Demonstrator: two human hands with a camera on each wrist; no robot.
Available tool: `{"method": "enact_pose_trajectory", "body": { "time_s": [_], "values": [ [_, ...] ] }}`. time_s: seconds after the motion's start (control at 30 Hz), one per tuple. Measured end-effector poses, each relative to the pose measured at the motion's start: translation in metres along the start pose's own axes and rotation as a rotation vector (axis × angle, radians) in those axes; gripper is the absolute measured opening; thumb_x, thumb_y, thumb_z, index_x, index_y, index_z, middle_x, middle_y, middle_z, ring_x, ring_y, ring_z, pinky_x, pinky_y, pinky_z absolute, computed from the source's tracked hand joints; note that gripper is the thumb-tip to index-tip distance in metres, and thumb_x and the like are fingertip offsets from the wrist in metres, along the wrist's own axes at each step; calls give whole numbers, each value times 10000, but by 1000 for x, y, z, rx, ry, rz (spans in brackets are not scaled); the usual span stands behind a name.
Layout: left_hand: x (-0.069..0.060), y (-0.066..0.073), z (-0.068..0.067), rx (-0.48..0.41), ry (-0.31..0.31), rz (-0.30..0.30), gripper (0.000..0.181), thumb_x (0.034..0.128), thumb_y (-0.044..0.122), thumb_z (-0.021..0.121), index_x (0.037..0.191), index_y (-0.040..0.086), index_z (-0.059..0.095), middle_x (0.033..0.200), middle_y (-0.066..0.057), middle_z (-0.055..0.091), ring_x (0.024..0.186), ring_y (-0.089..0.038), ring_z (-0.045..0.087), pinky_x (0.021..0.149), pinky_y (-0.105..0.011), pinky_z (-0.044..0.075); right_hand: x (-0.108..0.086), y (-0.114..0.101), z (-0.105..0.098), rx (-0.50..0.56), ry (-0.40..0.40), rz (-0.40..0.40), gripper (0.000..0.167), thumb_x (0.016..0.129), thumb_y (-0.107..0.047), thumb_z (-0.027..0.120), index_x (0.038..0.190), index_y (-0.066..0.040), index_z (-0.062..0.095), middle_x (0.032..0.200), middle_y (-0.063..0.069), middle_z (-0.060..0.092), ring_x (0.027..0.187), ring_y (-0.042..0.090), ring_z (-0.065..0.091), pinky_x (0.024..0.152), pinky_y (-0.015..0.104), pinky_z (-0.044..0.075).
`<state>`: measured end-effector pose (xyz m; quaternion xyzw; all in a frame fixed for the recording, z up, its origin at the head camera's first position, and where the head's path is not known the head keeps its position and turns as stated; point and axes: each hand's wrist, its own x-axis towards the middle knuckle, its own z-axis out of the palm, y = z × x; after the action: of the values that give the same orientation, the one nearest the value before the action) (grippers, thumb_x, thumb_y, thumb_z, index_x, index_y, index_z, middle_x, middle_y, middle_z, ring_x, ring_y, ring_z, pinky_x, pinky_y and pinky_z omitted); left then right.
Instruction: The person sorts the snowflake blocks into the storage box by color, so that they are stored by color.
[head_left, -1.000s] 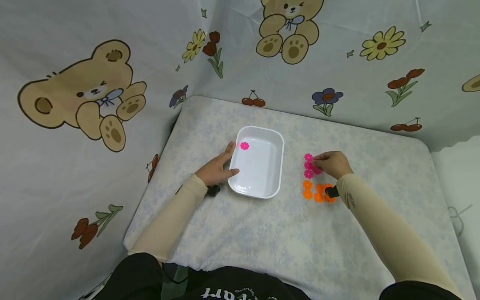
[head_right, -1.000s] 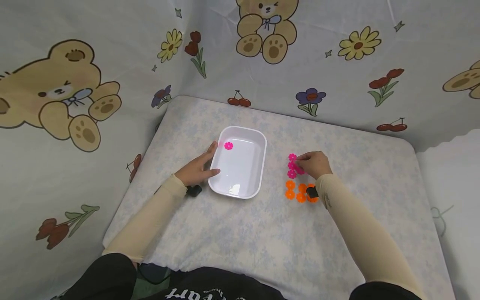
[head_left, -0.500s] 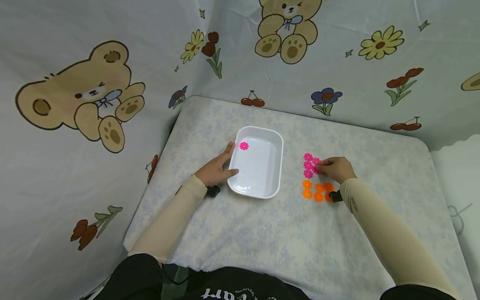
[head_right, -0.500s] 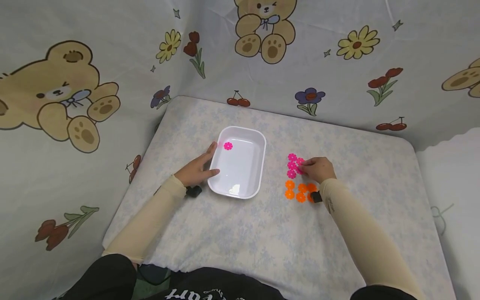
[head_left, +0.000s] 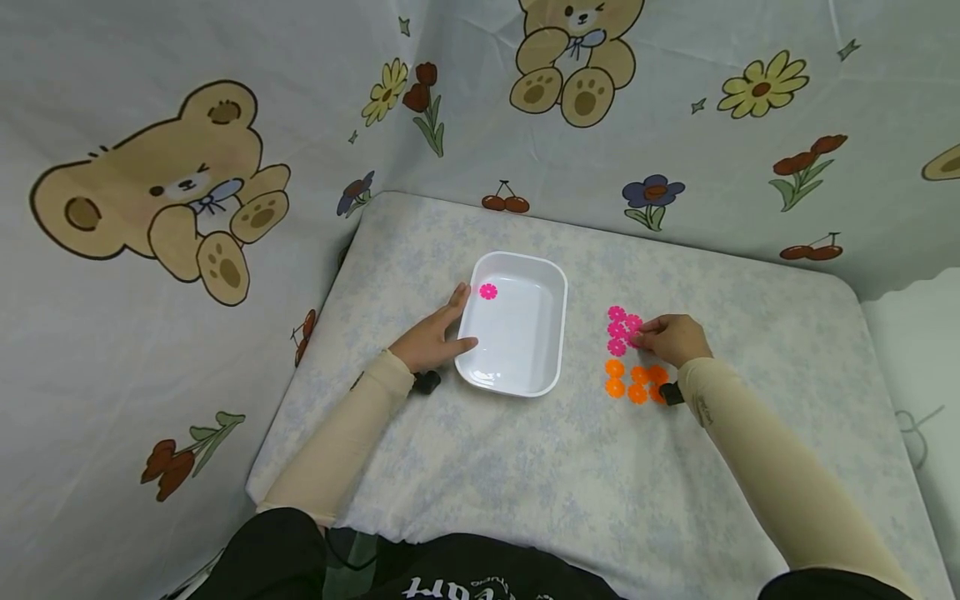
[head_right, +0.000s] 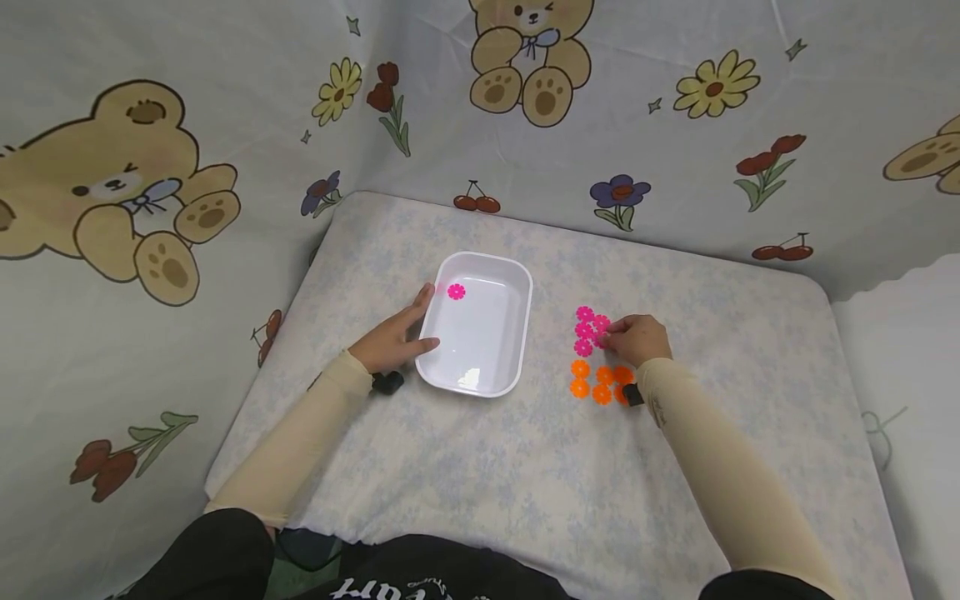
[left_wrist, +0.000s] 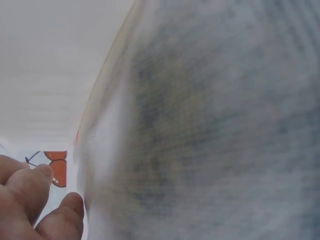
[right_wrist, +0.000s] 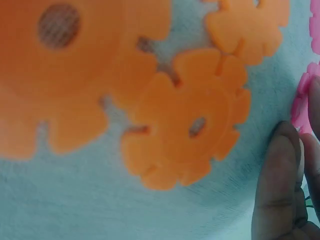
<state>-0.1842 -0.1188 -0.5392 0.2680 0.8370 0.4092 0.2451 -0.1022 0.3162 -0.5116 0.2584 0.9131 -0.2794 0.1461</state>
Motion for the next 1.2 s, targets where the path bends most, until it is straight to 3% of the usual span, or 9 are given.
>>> {"method": "enact_pose_trajectory", "body": {
  "time_s": [0.37, 0.6, 0.77, 1.0, 1.2],
  "values": [
    [0, -1, 0, -6, 4, 5, 941, 1012, 514, 630, 1670, 376, -28, 1727, 216, -111, 1634, -185, 57, 1314, -500, 187, -3, -11, 0, -24, 13, 16, 375, 976, -262, 740, 1243, -7, 675, 1175, 233, 721, 983, 337, 664, 833, 446, 575],
    [0, -1, 0, 4, 3, 1, 928, 1016, 512, 623, 1658, 410, -39, 1728, 213, -111, 1632, -175, 54, 1317, -486, 178, -2, -11, -2, -18, -50, 52, 418, 971, -268, 733, 1295, -14, 656, 1199, 221, 704, 1035, 343, 632, 863, 449, 558],
    [0, -1, 0, -6, 5, 12, 926, 1027, 468, 628, 1658, 404, -47, 1738, 180, -108, 1634, -193, 46, 1318, -504, 169, -6, -13, -3, -43, -72, 14, 479, 963, -312, 735, 1307, 9, 645, 1249, 241, 675, 1084, 374, 611, 893, 486, 552],
    [-1, 1, -1, -7, 5, 8, 932, 1025, 482, 625, 1666, 381, -44, 1732, 192, -112, 1633, -195, 42, 1317, -507, 169, -11, -22, -2, -164, -56, -72, 500, 937, -347, 766, 1226, 48, 666, 1261, 282, 671, 1084, 419, 623, 894, 516, 569],
    [-1, 2, -1, -28, -1, 4, 931, 1019, 496, 626, 1660, 400, -42, 1730, 203, -110, 1633, -189, 34, 1316, -514, 164, -6, -16, -7, -96, -161, -6, 438, 962, -394, 738, 1158, -7, 673, 1149, 179, 683, 1068, 357, 594, 870, 456, 553]
  ]
}}
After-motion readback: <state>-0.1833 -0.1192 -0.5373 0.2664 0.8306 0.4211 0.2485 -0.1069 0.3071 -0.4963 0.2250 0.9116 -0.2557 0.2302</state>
